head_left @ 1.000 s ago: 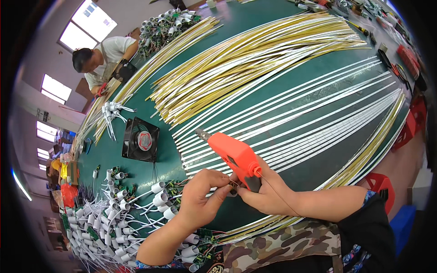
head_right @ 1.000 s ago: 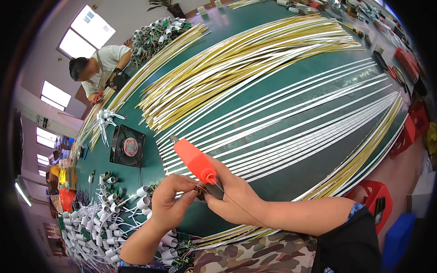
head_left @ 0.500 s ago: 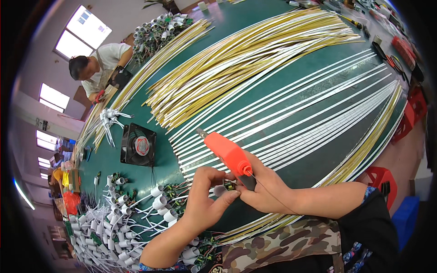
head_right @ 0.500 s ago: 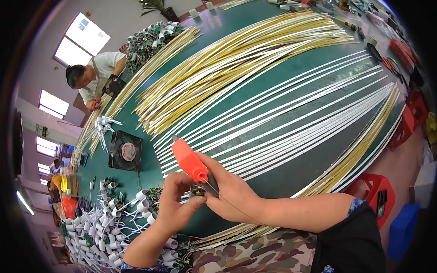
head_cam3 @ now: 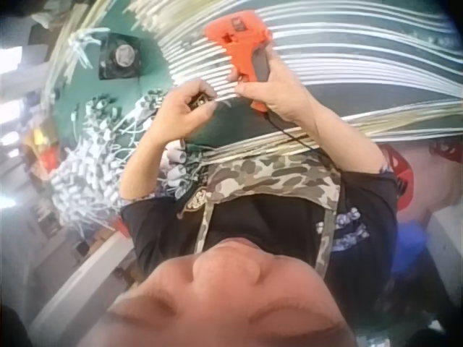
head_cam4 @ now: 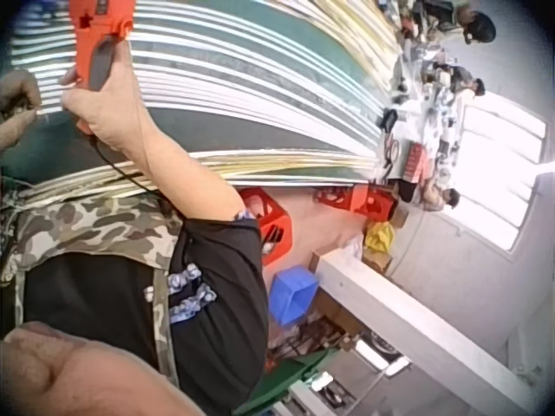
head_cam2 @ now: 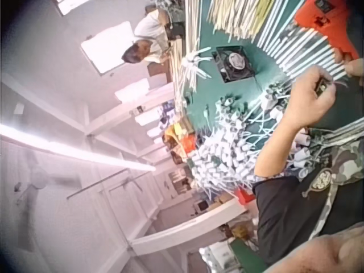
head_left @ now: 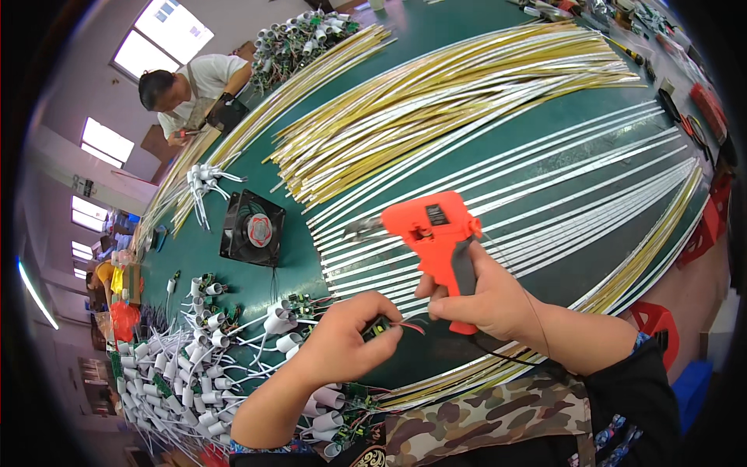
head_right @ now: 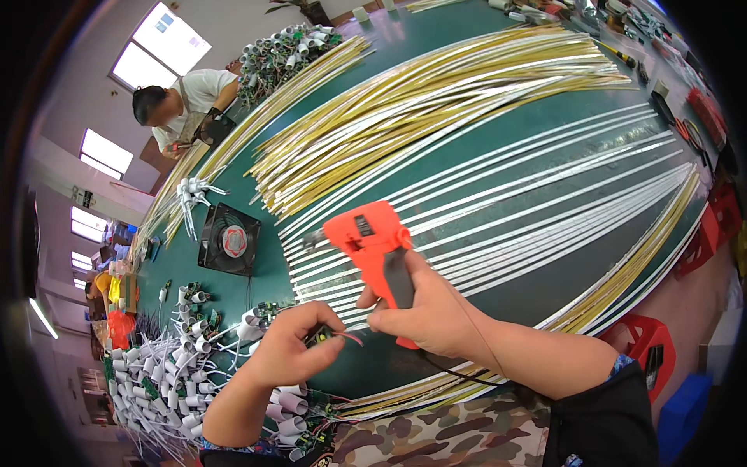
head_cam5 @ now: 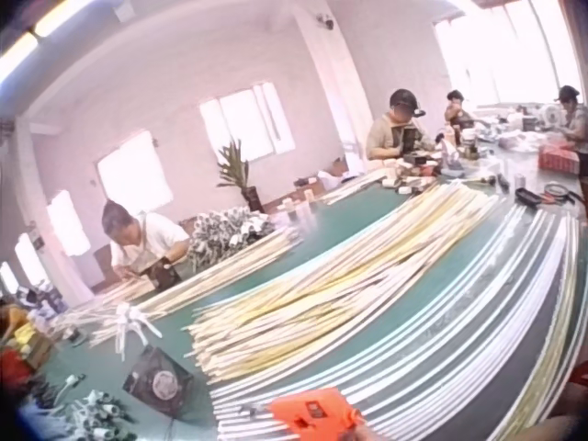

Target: The person solders wiring to electronic components with a soldering gun, connecting them to an LED strip and housing on an assembly line.

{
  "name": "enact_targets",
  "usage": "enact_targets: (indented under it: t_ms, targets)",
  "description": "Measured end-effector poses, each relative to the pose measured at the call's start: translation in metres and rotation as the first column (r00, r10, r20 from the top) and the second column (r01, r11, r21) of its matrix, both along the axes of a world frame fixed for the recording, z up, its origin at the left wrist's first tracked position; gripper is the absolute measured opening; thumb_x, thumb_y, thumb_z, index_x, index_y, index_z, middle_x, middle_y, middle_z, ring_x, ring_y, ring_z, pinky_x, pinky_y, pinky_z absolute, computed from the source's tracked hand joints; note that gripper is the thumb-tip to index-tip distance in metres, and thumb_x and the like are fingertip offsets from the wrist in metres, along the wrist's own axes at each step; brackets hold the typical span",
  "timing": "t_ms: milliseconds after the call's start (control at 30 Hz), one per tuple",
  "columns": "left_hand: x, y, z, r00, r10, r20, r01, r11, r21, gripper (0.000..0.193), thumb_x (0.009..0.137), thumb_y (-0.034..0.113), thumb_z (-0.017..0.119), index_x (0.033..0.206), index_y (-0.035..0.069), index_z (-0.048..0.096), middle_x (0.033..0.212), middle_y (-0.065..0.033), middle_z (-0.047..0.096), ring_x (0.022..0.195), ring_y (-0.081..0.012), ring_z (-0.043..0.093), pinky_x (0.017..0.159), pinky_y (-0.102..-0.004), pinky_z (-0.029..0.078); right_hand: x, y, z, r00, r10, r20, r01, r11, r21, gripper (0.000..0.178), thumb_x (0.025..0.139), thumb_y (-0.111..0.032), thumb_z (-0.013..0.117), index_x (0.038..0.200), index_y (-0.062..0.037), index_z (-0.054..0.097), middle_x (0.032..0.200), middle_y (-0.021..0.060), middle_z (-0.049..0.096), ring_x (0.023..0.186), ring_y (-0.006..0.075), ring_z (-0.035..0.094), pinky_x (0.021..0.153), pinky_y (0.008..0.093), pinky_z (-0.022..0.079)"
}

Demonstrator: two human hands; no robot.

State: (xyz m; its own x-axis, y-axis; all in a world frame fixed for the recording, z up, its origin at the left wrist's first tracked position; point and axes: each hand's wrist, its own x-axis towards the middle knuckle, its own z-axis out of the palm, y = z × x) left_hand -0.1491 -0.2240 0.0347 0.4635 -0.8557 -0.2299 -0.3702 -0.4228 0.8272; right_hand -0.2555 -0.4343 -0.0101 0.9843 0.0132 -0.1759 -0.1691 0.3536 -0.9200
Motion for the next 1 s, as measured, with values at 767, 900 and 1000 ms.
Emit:
enact_targets:
  t_ms: [767,900,1000]
  targets:
    - [0.003,0.018,0.113,0.909,-0.087,0.407,0.011,0.983,0.186,0.008,0.083,0.009,0.067,0.083,0.003,0.062,0.072,-0.0115,0.058,0.062,-0.0288,0.056,0.057,-0.0368,0.045,-0.012,0.0,0.002,0.986,-0.147,0.084,0.137,0.983,0.121,0.029,0.085,-0.001,0.065,0.109,-0.0055,0.048,0.081,0.0027,0.058,0.072,0.0096,0.056,0.064,0.0268,0.046]
    - [-0.006,0.052,0.177,0.755,0.06,0.653,-0.184,0.975,0.123,0.008,0.076,0.005,0.066,0.08,0.002,0.059,0.07,-0.0118,0.055,0.061,-0.0304,0.055,0.056,-0.0379,0.043,-0.009,0.015,0.008,0.982,-0.151,0.113,0.137,0.983,0.119,0.017,0.084,-0.001,0.065,0.096,-0.0048,0.053,0.078,0.0012,0.058,0.072,0.0096,0.055,0.067,0.0277,0.045]
    - [0.043,0.04,0.131,0.683,-0.11,0.722,-0.195,0.926,0.325,0.01,0.082,0.009,0.062,0.084,0.001,0.058,0.073,-0.0156,0.056,0.07,-0.0353,0.057,0.063,-0.0401,0.045,-0.012,0.009,0.002,0.987,-0.142,0.073,0.138,0.989,0.055,0.014,0.084,-0.002,0.066,0.093,-0.0047,0.055,0.079,0.0007,0.059,0.073,0.0096,0.055,0.069,0.0282,0.045]
